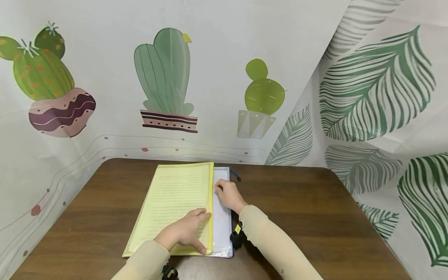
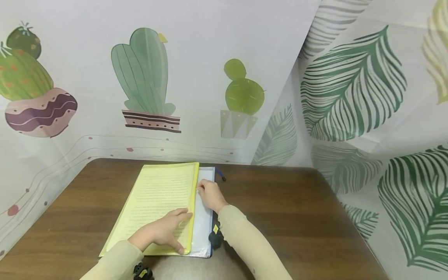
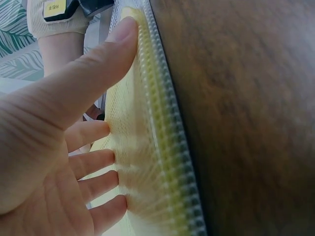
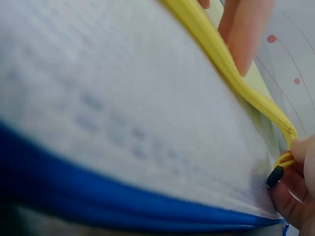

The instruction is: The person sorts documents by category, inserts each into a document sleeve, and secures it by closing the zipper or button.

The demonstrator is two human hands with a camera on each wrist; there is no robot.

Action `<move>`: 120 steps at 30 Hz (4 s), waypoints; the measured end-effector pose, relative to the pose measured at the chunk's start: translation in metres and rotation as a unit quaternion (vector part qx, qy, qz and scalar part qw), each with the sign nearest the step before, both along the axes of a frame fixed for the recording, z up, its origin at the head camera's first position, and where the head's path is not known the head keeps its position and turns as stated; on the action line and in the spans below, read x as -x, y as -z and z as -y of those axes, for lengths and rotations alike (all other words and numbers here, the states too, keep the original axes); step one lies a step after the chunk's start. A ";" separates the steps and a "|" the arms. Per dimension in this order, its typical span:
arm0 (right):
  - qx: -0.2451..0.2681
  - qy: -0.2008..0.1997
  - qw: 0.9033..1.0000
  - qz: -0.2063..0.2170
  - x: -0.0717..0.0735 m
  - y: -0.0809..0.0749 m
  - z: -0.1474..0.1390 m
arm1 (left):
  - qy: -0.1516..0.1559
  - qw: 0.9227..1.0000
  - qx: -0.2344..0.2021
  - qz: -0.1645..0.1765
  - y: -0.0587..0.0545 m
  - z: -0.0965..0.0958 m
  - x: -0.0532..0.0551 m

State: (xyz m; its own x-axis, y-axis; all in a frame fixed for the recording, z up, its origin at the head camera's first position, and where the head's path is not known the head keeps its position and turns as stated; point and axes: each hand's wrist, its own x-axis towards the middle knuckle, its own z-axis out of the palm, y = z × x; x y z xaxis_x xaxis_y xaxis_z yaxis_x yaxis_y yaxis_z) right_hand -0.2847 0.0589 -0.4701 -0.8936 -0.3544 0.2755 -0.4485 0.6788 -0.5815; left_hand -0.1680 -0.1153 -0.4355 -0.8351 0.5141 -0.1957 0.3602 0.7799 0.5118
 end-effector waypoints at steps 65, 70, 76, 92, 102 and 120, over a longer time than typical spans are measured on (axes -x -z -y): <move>-0.015 0.067 0.997 0.020 0.050 -0.021 0.016 | -0.007 0.999 0.038 -0.002 -0.004 -0.007 0.001; -0.013 0.072 0.997 0.022 0.054 -0.024 0.017 | -0.008 0.999 0.040 0.000 -0.004 -0.007 0.001; -0.018 0.074 0.997 0.024 0.059 -0.028 0.019 | -0.010 0.999 0.040 -0.003 -0.003 -0.007 0.001; -0.026 0.084 0.996 0.035 0.069 -0.041 0.024 | -0.018 0.999 0.049 -0.003 0.002 -0.008 0.001; -0.040 0.108 0.993 0.030 0.079 -0.043 0.030 | -0.018 0.999 0.045 -0.010 0.000 -0.007 0.000; -0.074 0.087 0.992 0.046 0.038 -0.023 0.006 | -0.008 1.000 0.025 0.004 0.000 -0.005 0.001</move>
State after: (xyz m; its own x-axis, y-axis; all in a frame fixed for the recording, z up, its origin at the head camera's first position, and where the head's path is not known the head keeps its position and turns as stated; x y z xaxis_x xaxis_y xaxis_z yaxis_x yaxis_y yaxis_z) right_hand -0.3225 0.0525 -0.4467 -0.9637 -0.2235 0.1463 -0.2670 0.8226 -0.5020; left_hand -0.1687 -0.1101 -0.4355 -0.8410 0.4907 -0.2278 0.3441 0.8101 0.4747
